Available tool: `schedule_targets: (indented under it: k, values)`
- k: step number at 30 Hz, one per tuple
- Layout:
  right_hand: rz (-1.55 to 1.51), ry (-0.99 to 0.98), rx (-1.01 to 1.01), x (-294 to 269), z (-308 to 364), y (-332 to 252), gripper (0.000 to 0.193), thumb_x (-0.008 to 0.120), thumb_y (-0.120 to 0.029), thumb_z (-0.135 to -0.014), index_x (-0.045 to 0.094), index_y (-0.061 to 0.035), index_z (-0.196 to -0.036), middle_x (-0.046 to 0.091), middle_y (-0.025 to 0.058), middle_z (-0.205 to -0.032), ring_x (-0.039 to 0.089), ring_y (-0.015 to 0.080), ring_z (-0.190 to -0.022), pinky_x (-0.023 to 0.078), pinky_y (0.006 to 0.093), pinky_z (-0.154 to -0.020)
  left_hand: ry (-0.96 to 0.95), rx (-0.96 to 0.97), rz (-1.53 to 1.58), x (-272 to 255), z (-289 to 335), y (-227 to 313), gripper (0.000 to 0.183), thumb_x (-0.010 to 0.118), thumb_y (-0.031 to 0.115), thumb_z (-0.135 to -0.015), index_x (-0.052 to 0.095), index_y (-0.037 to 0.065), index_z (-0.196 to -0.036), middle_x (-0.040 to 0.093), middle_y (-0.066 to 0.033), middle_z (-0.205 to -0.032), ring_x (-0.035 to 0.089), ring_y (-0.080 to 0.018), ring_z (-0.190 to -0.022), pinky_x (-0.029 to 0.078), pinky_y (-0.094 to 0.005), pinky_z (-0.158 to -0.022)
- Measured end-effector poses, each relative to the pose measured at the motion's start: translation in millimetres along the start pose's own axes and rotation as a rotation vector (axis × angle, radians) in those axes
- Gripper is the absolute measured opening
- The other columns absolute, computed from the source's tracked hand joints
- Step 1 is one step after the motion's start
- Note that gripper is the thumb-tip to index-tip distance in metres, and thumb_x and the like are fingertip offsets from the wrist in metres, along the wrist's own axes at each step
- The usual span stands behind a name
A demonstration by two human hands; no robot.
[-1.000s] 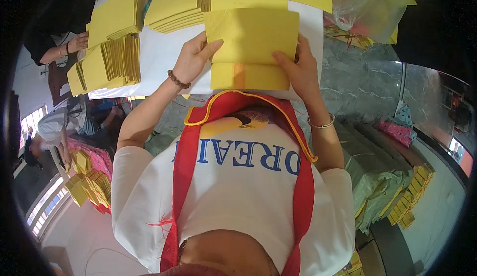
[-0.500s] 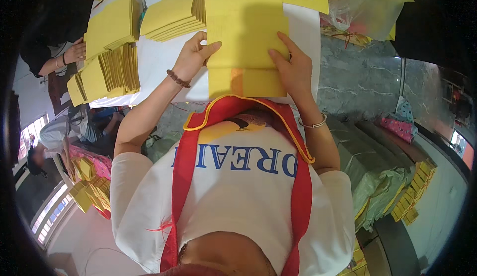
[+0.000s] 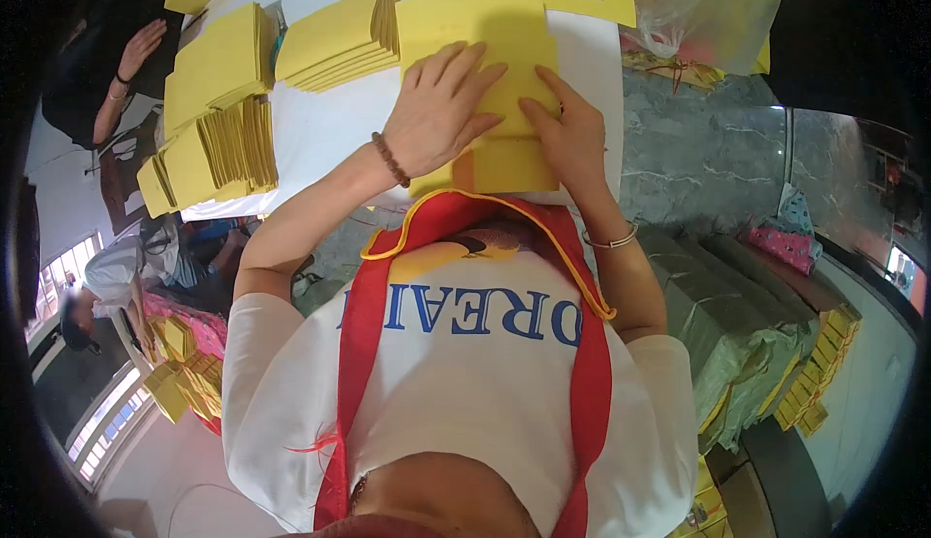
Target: Folding sheets of yellow paper with silver foil centers as part of a manual production process.
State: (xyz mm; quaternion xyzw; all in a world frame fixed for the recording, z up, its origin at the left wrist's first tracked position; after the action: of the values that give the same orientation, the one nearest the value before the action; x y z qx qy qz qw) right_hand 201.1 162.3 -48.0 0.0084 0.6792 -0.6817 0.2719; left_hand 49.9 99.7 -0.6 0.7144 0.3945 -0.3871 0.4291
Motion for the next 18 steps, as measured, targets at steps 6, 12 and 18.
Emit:
schedule_targets:
  k: [6, 12, 18]
  values:
    - [0.016, 0.009, -0.021, -1.2, 1.4, -5.4, 0.041, 0.065, -0.017, -0.078, 0.058, -0.0029, -0.115, 0.064, 0.0188, -0.101, 0.064, 0.0250, -0.088, 0.049, 0.0280, -0.073, -0.078, -0.024, -0.095, 21.5, 7.4, -7.2, 0.051, 0.058, 0.036, -0.082, 0.046, 0.012, -0.126, 0.038, -0.0154, -0.133, 0.035, -0.0337, -0.121, 0.030, -0.0466, -0.096]
    - [0.670, 0.200, -0.456, -10.2, 43.4, -38.0, 0.044, 0.066, -0.029, -0.077, 0.057, -0.0104, -0.117, 0.053, 0.0110, -0.124, 0.049, 0.0211, -0.117, 0.037, 0.0408, -0.093, -0.113, -0.041, -0.091, 25.9, 11.5, -8.8, 0.054, 0.057, 0.036, -0.082, 0.044, 0.013, -0.128, 0.036, -0.0156, -0.134, 0.032, -0.0336, -0.123, 0.028, -0.0476, -0.097]
    - [0.780, -0.189, -0.511, 4.1, 58.8, -11.2, 0.040, 0.059, -0.032, -0.083, 0.056, -0.0166, -0.120, 0.046, -0.0020, -0.134, 0.037, 0.0198, -0.128, 0.028, 0.0534, -0.098, -0.102, -0.032, -0.092, 21.4, 8.0, -9.0, 0.053, 0.057, 0.040, -0.081, 0.046, 0.014, -0.126, 0.036, -0.0152, -0.134, 0.032, -0.0327, -0.123, 0.026, -0.0481, -0.098]
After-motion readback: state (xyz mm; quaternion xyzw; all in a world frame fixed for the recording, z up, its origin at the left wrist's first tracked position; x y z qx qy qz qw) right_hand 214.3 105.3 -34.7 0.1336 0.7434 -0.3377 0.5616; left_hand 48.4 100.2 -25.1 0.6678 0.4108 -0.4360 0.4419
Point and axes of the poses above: each hand's wrist, its own z-axis away from the middle knuckle, its own x-axis out of the palm, y = z × x, the point moved 5 cm from there along -z, towards the middle knuckle
